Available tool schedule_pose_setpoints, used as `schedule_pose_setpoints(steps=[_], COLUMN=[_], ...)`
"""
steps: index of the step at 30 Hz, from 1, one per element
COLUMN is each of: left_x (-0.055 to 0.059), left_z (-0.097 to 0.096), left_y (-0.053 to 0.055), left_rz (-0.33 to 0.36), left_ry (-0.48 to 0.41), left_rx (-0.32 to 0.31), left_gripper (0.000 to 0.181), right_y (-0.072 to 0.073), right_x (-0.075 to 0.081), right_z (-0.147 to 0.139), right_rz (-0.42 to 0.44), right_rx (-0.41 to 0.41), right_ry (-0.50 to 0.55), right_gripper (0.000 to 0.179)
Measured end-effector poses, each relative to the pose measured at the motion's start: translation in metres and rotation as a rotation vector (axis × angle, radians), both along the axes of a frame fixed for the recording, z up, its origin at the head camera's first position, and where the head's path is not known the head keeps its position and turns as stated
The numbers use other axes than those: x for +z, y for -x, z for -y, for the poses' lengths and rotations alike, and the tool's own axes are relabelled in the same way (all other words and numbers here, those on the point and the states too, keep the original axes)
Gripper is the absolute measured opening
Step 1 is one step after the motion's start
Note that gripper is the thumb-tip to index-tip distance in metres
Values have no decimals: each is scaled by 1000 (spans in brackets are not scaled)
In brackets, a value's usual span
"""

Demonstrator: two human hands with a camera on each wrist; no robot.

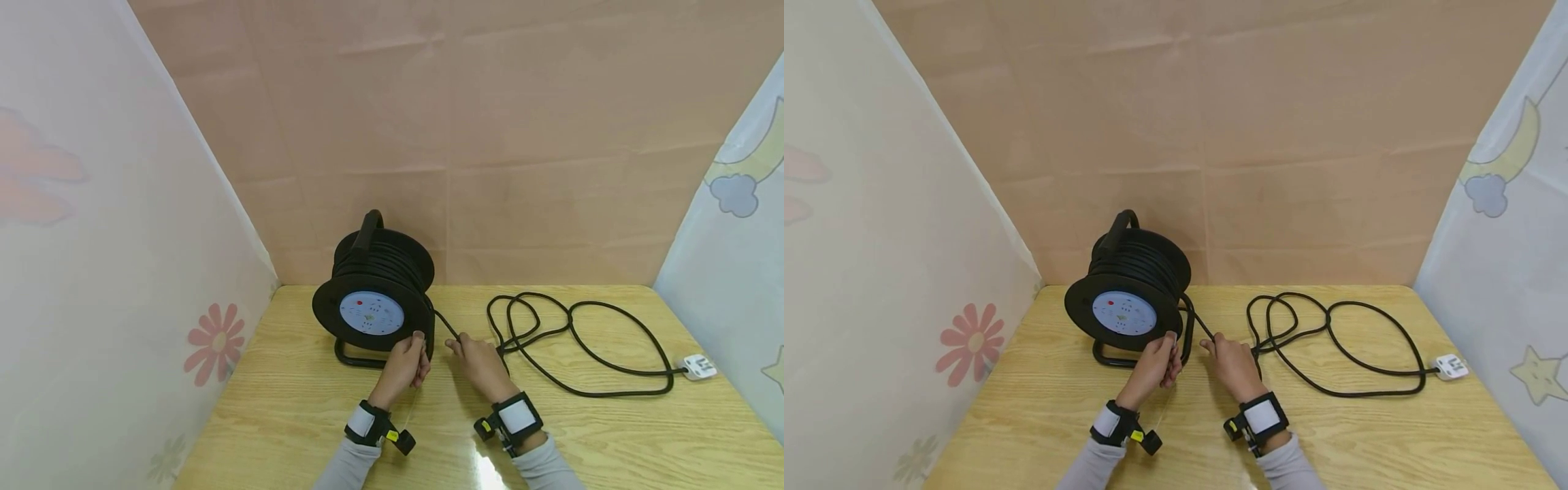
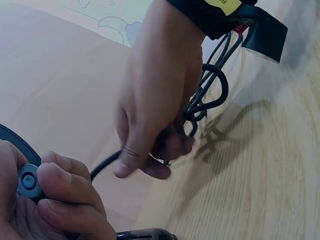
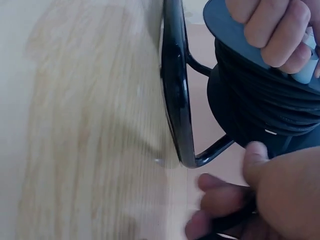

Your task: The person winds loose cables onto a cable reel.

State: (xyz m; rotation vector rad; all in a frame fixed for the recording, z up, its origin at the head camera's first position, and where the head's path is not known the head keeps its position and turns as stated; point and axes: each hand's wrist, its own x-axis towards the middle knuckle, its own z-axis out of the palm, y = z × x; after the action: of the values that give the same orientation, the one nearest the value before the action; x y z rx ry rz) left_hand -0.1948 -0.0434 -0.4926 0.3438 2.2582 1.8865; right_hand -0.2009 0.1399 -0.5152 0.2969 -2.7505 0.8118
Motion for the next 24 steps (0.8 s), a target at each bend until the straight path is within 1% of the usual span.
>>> schedule_pose_setpoints(steps=[4, 7, 12, 16, 21, 24], left_x=[-2, -4, -7, -10, -15, -17], left_z=[1, 2, 5, 7, 10, 11], left_y=[-1, -1, -1, 0, 1, 1], left_rz=[14, 24, 29, 45, 65, 64], left_ry=[9, 12, 20, 22, 15, 9], left_rx=[10, 13, 10, 15, 22, 29], left_gripper=[59, 60, 65, 63, 59, 57], right_y=[1, 2, 3, 3, 4, 4], right_x=[0, 1, 3, 5, 5, 5], right_z=[-2, -3, -6, -8, -10, -10], right_rz=[-46, -62, -48, -37, -65, -91], right_rx=[-10, -7, -43, -67, -58, -50], right_ry=[34, 34, -3, -10, -1, 1], right_gripper=[24, 21, 30, 37, 32, 31])
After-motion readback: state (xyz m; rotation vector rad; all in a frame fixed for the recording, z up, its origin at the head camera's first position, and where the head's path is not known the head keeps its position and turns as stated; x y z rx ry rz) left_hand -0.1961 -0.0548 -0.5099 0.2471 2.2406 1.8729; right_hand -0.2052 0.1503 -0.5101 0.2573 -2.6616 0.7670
